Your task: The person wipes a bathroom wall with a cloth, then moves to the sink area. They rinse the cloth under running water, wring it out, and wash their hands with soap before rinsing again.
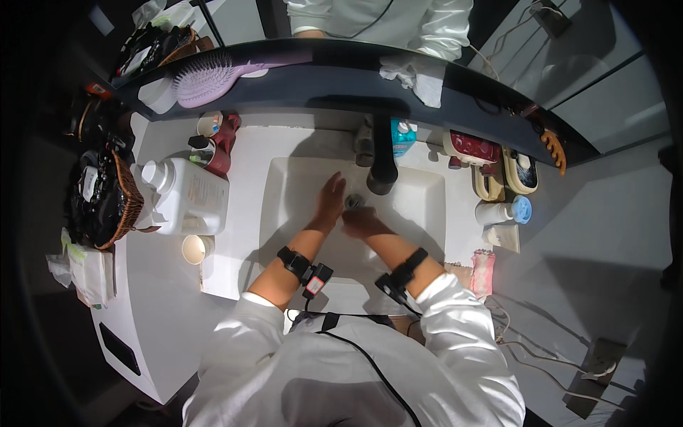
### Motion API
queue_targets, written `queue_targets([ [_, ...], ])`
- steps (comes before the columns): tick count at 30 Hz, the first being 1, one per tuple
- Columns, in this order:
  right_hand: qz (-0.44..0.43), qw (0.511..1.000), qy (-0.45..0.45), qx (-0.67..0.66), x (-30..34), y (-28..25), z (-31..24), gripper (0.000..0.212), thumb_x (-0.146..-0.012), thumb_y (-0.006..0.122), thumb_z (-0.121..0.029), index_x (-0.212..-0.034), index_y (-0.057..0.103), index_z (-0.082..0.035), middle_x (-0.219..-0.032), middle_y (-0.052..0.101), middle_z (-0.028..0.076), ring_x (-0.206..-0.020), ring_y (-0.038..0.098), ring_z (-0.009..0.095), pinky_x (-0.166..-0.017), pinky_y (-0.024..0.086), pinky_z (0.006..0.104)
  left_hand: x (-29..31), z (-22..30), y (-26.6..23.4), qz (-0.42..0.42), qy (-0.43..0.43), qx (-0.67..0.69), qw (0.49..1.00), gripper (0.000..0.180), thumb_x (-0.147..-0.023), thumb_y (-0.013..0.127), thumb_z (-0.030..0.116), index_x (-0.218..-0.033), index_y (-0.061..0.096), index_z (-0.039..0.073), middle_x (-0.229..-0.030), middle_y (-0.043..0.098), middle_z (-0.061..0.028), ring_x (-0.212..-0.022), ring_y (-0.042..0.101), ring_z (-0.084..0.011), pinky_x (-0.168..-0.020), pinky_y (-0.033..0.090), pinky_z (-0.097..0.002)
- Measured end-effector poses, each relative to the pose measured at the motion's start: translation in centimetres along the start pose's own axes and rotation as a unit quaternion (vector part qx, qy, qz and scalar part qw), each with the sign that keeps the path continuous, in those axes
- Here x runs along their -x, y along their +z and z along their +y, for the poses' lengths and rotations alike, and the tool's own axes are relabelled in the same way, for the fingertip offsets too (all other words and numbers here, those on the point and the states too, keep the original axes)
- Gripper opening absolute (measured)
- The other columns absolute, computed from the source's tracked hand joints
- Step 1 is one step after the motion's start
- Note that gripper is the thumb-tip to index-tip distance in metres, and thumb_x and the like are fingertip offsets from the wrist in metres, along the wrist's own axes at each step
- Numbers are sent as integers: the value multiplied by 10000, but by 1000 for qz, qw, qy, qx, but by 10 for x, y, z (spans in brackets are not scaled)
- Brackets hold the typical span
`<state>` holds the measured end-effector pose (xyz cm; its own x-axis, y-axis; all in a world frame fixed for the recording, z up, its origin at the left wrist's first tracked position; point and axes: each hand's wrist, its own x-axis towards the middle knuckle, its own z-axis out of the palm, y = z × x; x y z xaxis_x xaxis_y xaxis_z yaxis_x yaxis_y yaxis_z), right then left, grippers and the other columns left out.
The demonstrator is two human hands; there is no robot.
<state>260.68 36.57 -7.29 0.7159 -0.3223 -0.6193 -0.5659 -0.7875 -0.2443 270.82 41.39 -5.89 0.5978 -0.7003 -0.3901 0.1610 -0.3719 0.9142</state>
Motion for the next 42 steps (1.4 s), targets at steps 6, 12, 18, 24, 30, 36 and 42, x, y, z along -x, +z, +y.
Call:
queue_targets([
  [6, 57, 640, 186, -744, -48, 16, 25, 427, -859, 507, -337, -1222, 488, -113, -1245, 490, 92, -1025, 558, 244, -787, 479, 412, 21, -26, 9, -188, -187, 74, 961, 716, -873, 464, 504, -1383, 215, 67, -1407, 225, -179, -1297, 261, -298, -987, 354, -403],
  [12, 307, 306, 55, -899, 14, 27, -4, 276, -922, 437, -135, -1167, 531, -49, -1083, 580, 88, -1006, 555, 224, -821, 479, 319, -26, -59, 66, -158, -189, 216, 945, 333, -905, 478, 347, -1056, 513, 52, -939, 557, -92, -845, 536, -186, -698, 470, -349],
  [18, 196, 265, 28, -944, 79, 15, -25, 325, -861, 571, -119, -1156, 493, -4, -1028, 582, 124, -939, 585, 246, -817, 500, 350, -28, -62, 101, -152, 17, -55, 987, 240, -908, 477, 271, -1020, 532, 65, -982, 555, -58, -827, 538, -197, -704, 453, -347],
  [24, 172, 193, 139, -956, 66, 10, -37, 370, -830, 604, -172, -1142, 482, -15, -859, 573, 122, -752, 591, 250, -704, 509, 362, 16, -51, 89, -51, -53, 276, 958, 246, -899, 464, 218, -1050, 547, 42, -1068, 543, -86, -921, 530, -239, -810, 442, -373],
  [30, 42, 70, -78, -994, 40, 27, -24, 312, -869, 525, -215, -1130, 503, -45, -817, 558, 100, -709, 555, 226, -644, 494, 342, 19, -66, 68, 37, -233, 632, 738, 303, -884, 464, 136, -1167, 484, 32, -1101, 542, -111, -989, 524, -264, -894, 437, -387],
  [36, -32, 482, -47, -874, -24, 53, 16, 410, -905, 480, -312, -1225, 468, -56, -872, 577, 96, -762, 564, 215, -674, 491, 364, 60, -68, 41, 4, 104, -319, 942, 633, -813, 501, 73, -1372, 208, 14, -1199, 509, -187, -1054, 534, -322, -857, 470, -389],
  [42, 120, 985, 55, -107, -50, 30, 21, 277, -853, 503, -231, -1057, 595, -67, -1012, 595, 116, -935, 550, 292, -853, 410, 484, 71, -41, 3, -190, 10, -217, 958, 563, -814, 564, 233, -1317, 358, 86, -1251, 494, -211, -1026, 548, -391, -885, 447, -427],
])
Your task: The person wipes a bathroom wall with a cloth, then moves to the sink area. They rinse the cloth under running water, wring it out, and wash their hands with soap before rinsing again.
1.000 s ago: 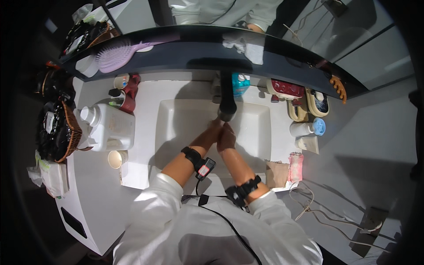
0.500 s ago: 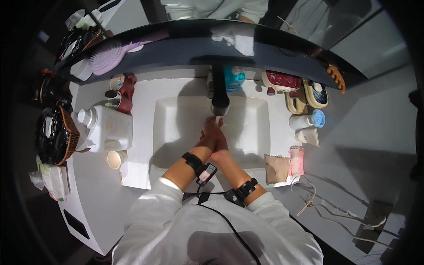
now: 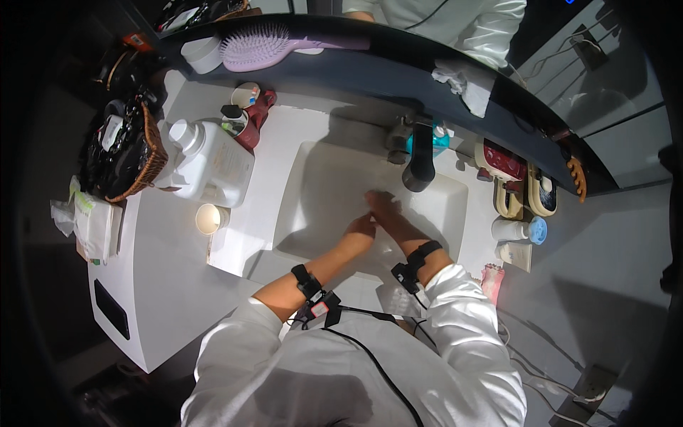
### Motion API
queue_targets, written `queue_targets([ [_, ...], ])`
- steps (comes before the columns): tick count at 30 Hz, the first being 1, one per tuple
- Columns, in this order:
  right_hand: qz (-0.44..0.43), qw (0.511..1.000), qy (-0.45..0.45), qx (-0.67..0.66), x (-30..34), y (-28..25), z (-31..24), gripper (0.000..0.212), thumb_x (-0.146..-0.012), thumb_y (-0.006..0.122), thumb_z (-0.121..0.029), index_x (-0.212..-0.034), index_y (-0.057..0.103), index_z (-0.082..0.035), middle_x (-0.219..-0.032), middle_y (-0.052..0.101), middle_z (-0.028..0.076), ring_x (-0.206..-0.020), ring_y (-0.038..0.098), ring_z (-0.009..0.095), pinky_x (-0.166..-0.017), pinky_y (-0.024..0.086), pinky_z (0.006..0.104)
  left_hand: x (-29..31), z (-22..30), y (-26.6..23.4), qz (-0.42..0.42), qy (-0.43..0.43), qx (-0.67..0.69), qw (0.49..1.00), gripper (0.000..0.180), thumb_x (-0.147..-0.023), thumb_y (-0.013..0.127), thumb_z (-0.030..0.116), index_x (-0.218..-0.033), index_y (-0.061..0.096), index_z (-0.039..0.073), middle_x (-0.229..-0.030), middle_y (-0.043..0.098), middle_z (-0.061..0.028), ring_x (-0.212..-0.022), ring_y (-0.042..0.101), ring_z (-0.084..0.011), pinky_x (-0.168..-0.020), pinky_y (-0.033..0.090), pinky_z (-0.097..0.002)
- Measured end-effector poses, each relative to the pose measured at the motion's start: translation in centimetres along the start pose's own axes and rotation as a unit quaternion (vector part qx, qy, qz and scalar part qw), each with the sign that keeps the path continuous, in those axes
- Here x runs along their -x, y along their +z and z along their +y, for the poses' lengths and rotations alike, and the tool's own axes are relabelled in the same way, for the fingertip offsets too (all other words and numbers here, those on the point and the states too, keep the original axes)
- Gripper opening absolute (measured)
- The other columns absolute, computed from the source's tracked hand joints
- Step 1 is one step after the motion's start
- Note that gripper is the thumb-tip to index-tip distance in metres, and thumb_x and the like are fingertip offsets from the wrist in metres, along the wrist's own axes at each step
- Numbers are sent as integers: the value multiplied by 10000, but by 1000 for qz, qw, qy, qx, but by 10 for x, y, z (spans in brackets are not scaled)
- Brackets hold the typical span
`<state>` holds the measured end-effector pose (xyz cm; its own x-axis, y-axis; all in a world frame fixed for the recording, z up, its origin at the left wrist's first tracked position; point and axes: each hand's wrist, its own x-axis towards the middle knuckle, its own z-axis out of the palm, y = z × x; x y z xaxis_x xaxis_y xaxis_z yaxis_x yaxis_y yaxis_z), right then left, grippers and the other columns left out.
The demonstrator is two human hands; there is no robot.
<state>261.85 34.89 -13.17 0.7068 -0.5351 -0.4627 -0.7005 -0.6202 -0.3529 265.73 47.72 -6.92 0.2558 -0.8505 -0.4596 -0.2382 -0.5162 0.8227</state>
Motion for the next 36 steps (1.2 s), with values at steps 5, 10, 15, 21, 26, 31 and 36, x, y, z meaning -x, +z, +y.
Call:
queue_targets([
  [5, 12, 882, -154, 445, -4, -5, 2, 234, -811, 541, -162, -1021, 580, -68, -1123, 538, 117, -1131, 452, 315, -974, 344, 512, -10, 39, -2, -145, -303, 441, 832, 410, -798, 649, 286, -1139, 512, 103, -1114, 579, -137, -936, 593, -324, -853, 467, -446],
  [10, 202, 918, -117, 320, -7, 8, 0, 86, -760, 590, -170, -778, 647, -108, -913, 594, 97, -981, 525, 232, -897, 382, 441, -17, 49, 30, -57, -263, 584, 766, 447, -732, 712, 262, -1080, 506, 73, -971, 601, -101, -900, 601, -260, -790, 501, -431],
  [15, 211, 786, 2, -581, 15, -3, -21, 220, -863, 547, -139, -1058, 529, -41, -1151, 509, 106, -1076, 482, 209, -957, 389, 313, -14, 41, 45, -3, -250, 664, 705, 262, -745, 696, 217, -904, 552, 66, -826, 602, -95, -667, 601, -235, -665, 522, -421],
  [21, 90, 240, -36, -966, 39, 2, -34, 242, -891, 521, -115, -1096, 518, 13, -1121, 543, 104, -1042, 528, 215, -955, 412, 292, -24, 20, 3, -73, -159, 743, 647, 246, -756, 669, 191, -882, 514, 48, -782, 565, -115, -694, 581, -258, -749, 489, -456],
  [26, 195, 606, -38, -770, 46, 52, -56, 240, -894, 464, -102, -1091, 530, 17, -1065, 564, 105, -1033, 525, 274, -953, 412, 337, -52, -14, -26, 14, -120, 722, 681, 204, -792, 631, 220, -736, 485, 89, -628, 523, -69, -575, 540, -227, -644, 480, -419],
  [31, 359, 847, -375, -111, 63, 41, -19, 325, -816, 507, -107, -1129, 524, -19, -1180, 520, 198, -1138, 486, 296, -926, 408, 376, -50, -24, -8, 187, -226, 674, 678, 214, -871, 517, 255, -739, 459, 96, -626, 497, -67, -591, 529, -245, -601, 481, -396],
  [36, -11, 980, 10, -197, 42, -15, 0, 333, -853, 493, -220, -1149, 500, -66, -1191, 494, 227, -1118, 481, 347, -878, 423, 414, -50, -10, 20, -19, -120, 724, 679, 367, -916, 408, 382, -988, 545, 50, -939, 606, -108, -958, 575, -288, -878, 442, -454],
])
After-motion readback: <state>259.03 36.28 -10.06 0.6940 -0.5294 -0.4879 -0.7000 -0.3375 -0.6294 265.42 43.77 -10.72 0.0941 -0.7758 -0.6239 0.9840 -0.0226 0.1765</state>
